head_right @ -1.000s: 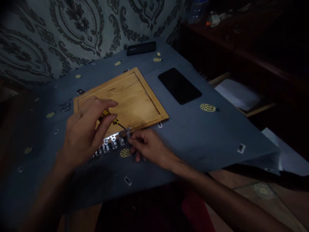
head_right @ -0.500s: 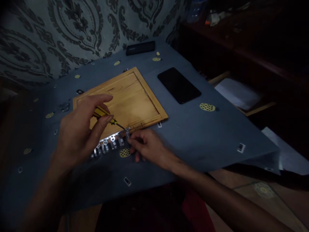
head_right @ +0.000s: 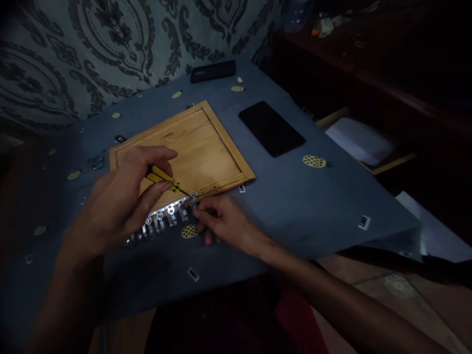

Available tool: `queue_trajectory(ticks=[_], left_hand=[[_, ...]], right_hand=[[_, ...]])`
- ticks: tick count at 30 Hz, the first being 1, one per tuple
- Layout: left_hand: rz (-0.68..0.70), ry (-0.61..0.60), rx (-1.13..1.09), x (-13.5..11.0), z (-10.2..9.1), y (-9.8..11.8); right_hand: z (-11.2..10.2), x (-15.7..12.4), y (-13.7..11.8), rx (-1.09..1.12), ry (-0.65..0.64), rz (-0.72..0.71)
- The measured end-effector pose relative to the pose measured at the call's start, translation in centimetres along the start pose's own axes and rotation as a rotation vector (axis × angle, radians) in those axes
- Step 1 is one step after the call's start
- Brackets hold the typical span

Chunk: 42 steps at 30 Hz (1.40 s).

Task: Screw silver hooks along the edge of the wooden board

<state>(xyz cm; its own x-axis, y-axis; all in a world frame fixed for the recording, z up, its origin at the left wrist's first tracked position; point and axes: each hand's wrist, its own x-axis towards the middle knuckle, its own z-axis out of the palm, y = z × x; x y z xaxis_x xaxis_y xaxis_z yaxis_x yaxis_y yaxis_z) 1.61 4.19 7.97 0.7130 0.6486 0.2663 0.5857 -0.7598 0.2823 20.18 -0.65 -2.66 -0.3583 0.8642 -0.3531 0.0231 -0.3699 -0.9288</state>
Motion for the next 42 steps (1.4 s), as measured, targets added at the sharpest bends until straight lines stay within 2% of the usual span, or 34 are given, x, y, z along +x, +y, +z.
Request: queue_trajectory(ticks=[7, 9, 13, 15, 19, 24, 31, 42], left_hand=[[0.058, -0.028, -0.009, 0.2, -0.3, 0.2], [0.047, 0.031, -0.002, 0.2, -0.6, 0.3], [-0.121, 0.233, -0.005, -0.3, -1.6, 0.5], [-0.173, 0.267, 0.007, -0.5, -1.9, 0.6], [-0.119, 0.242, 0.078, -0.5, -1.3, 0.5], [-0.072, 0.188, 0.059, -0.2, -0.3, 0.3], [-0.063, 0.142, 0.058, 0.0, 0.0, 0.5], [-0.022, 0.138, 0.061, 0.1, 0.5, 0.2]], right_hand=[[0.0, 0.1, 0.2, 0.010, -0.007, -0.008], [0.0, 0.2, 0.3, 0.006, -0.010, -0.010], [-0.1, 0.2, 0.3, -0.011, -0.013, -0.010], [-0.1, 0.2, 0.3, -0.013, -0.015, -0.006], [-0.1, 0.2, 0.4, -0.005, -0.008, -0.002], [0.0, 0.2, 0.3, -0.001, -0.006, -0.003], [0.0, 0.1, 0.4, 0.004, -0.005, -0.016], [0.0, 0.2, 0.4, 0.017, -0.010, -0.008]])
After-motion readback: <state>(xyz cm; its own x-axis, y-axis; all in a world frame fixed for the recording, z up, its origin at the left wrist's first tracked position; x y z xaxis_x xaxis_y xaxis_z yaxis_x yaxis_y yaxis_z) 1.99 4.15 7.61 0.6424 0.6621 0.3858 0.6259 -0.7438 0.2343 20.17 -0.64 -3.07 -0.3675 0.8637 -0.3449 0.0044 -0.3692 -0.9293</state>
